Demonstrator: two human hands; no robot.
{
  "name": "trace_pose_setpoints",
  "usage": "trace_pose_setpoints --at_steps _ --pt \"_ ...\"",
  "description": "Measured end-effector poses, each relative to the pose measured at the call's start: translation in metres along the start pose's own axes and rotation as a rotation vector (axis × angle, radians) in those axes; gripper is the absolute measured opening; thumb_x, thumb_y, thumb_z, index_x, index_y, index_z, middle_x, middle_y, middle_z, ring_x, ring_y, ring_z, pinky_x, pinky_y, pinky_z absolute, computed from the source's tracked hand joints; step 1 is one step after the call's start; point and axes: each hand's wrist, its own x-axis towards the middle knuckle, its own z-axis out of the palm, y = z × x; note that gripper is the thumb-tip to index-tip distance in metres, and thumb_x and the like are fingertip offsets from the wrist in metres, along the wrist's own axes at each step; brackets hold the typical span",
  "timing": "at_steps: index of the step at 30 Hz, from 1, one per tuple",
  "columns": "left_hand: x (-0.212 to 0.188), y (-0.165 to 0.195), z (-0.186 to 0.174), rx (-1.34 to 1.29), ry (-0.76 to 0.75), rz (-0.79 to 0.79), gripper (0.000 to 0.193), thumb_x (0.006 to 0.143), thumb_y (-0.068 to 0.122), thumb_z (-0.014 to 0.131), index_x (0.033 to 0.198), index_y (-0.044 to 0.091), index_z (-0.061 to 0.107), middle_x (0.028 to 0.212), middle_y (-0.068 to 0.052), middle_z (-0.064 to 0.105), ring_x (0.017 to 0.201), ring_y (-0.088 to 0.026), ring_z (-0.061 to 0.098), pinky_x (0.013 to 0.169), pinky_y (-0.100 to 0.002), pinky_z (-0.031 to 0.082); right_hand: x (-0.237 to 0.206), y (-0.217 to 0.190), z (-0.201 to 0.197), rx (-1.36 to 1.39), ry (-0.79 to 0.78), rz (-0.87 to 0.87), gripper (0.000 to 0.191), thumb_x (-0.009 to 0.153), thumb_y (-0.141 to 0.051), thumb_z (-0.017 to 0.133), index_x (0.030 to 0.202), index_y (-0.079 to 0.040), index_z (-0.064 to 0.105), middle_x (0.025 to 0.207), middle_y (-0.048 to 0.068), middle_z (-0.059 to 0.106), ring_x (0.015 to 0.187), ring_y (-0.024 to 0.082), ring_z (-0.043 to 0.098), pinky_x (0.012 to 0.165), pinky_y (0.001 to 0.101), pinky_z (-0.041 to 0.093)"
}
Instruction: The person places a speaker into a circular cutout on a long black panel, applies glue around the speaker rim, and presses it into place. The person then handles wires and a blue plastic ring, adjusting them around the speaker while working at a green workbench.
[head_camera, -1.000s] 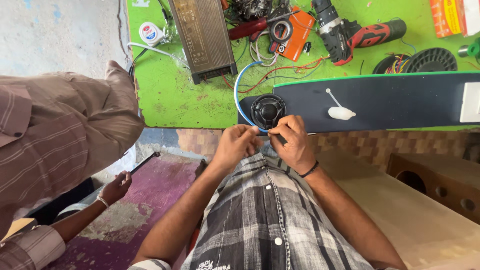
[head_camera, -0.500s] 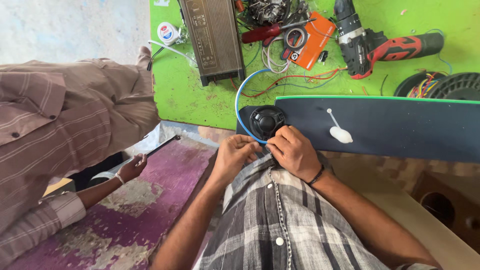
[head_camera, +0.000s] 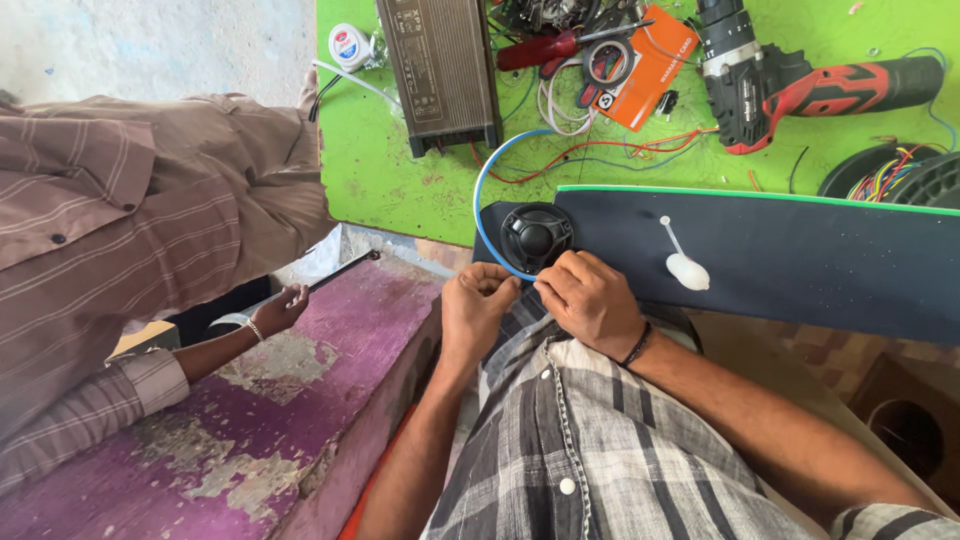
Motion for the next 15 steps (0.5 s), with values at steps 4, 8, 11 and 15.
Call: trace_pose_setpoints --at_steps 4,8,11,15 --pt "0.001 0.008 -0.003 -0.016 -0.028 -0.006 0.014 0.086 0.009 0.074 0.089 -0.005 0.073 0.069 -0.004 0.073 0.057 -0.004 0.061 0.052 -0.022 0.048 0.002 -0.002 -0.002 -0.002 -0.01 0.025 0.012 0.084 -0.011 0.078 0.087 -0.007 0.067 0.082 0.007 0.058 0.075 0.028 0.062 0.065 0.0398 0.053" --pt "0.003 0.024 -0.013 0.348 0.004 -0.03 0.017 0.08 0.015 0.081 0.091 0.002 0.079 0.06 -0.005 0.065 0.053 -0.011 0.058 0.051 -0.029 0.046 0.003 -0.004 -0.003 -0.014 -0.001 0.028 0.013 0.082 -0.01 0.079 0.088 -0.007 0.067 0.082 0.007 0.058 0.076 0.027 0.063 0.066 0.0403 0.053" --pt "0.007 0.034 -0.023 0.509 0.047 0.159 0.03 0.072 0.02 0.089 0.094 0.004 0.076 0.077 -0.01 0.066 0.07 -0.021 0.062 0.064 -0.037 0.048 0.002 -0.005 -0.001 -0.025 0.001 0.057 0.015 0.081 -0.012 0.08 0.087 -0.009 0.067 0.082 0.006 0.059 0.077 0.026 0.064 0.066 0.0388 0.054" --pt "0.011 0.036 -0.031 0.585 0.052 0.578 0.04 0.063 0.015 0.092 0.099 0.01 0.078 0.132 -0.017 0.055 0.121 -0.038 0.052 0.101 -0.05 0.043 0.001 -0.007 0.004 -0.046 -0.005 0.104 0.017 0.078 -0.014 0.083 0.086 -0.009 0.069 0.079 0.004 0.06 0.074 0.025 0.064 0.063 0.0384 0.053"
